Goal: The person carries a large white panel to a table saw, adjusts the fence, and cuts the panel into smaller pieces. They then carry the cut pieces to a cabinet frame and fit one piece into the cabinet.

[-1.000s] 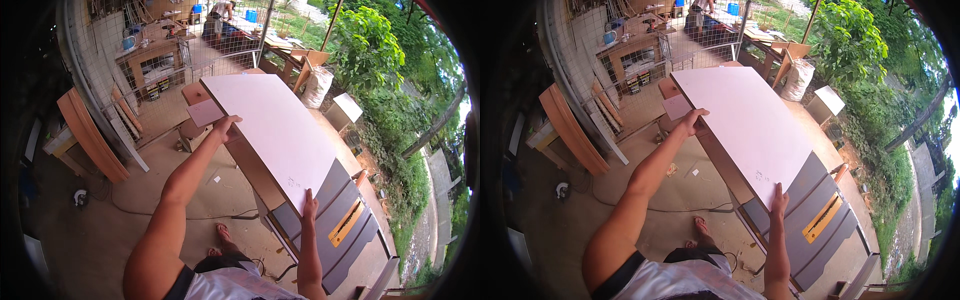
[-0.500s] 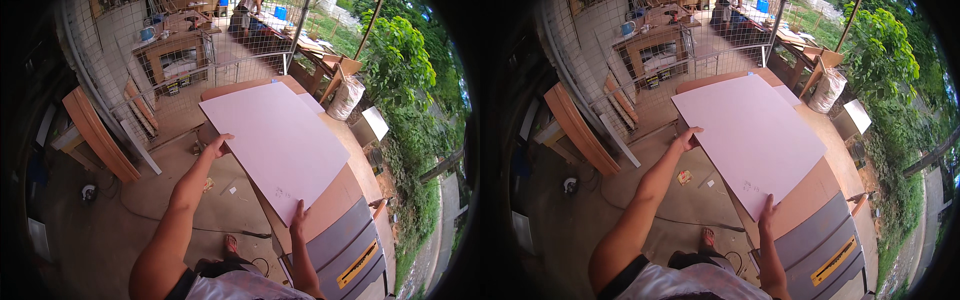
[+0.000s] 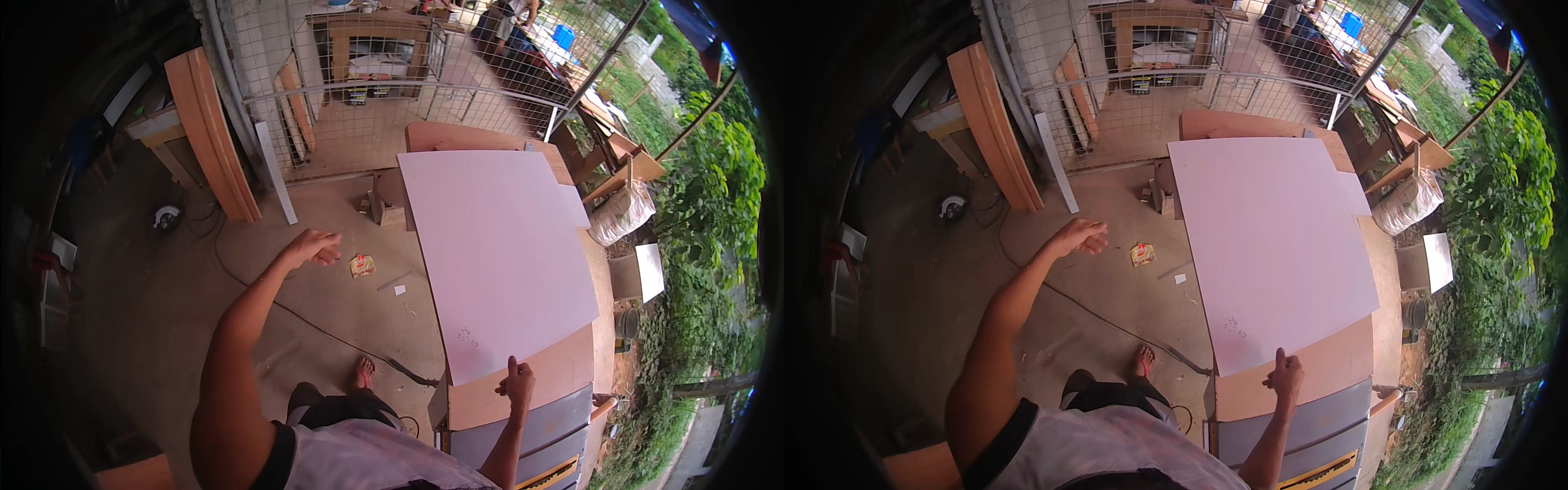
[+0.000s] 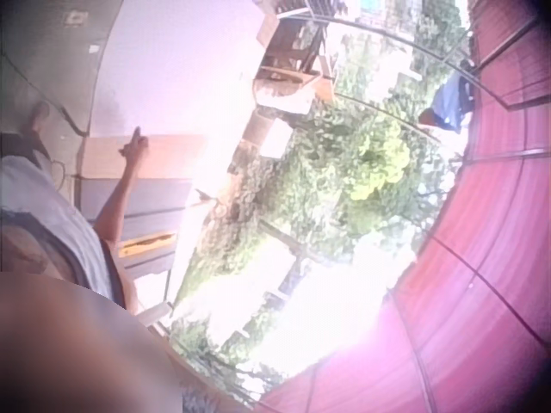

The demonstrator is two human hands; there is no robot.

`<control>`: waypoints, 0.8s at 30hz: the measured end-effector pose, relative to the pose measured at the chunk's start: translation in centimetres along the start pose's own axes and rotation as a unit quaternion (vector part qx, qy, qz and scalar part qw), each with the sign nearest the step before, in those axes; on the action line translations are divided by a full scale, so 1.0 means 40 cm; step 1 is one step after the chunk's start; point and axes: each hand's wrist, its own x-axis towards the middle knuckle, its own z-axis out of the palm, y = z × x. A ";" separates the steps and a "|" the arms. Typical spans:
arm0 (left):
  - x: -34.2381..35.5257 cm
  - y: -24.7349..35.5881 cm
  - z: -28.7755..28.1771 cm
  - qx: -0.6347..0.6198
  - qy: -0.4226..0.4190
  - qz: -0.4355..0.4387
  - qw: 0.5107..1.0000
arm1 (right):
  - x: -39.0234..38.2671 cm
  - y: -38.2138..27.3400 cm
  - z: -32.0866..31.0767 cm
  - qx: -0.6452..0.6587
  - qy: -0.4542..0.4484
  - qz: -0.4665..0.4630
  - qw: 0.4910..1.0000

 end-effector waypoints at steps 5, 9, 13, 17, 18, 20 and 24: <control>-0.542 -0.614 -0.209 0.034 0.423 -0.238 0.874 | 0.031 -0.079 -0.007 -0.130 0.034 -0.120 0.984; -1.134 -1.054 -0.020 0.008 0.511 -0.535 0.673 | 0.022 -0.168 0.203 -0.052 -0.072 -0.261 0.961; -1.491 -1.255 0.345 -0.095 0.454 -0.623 0.630 | -0.073 -0.320 0.547 -0.075 -0.325 -0.279 0.900; -1.619 -1.323 0.594 -0.159 0.530 -0.598 0.580 | -0.296 -0.486 0.891 -0.254 -0.486 -0.305 0.778; -1.662 -1.336 0.631 -0.234 0.525 -0.572 0.585 | -0.379 -0.525 0.980 -0.279 -0.514 -0.343 0.735; -1.717 -1.344 0.699 -0.314 0.533 -0.567 0.544 | -0.559 -0.594 1.138 -0.322 -0.539 -0.402 0.667; -1.965 -1.294 0.729 -0.309 0.641 -0.453 0.537 | -1.016 -0.737 1.410 -0.281 -0.637 -0.434 0.572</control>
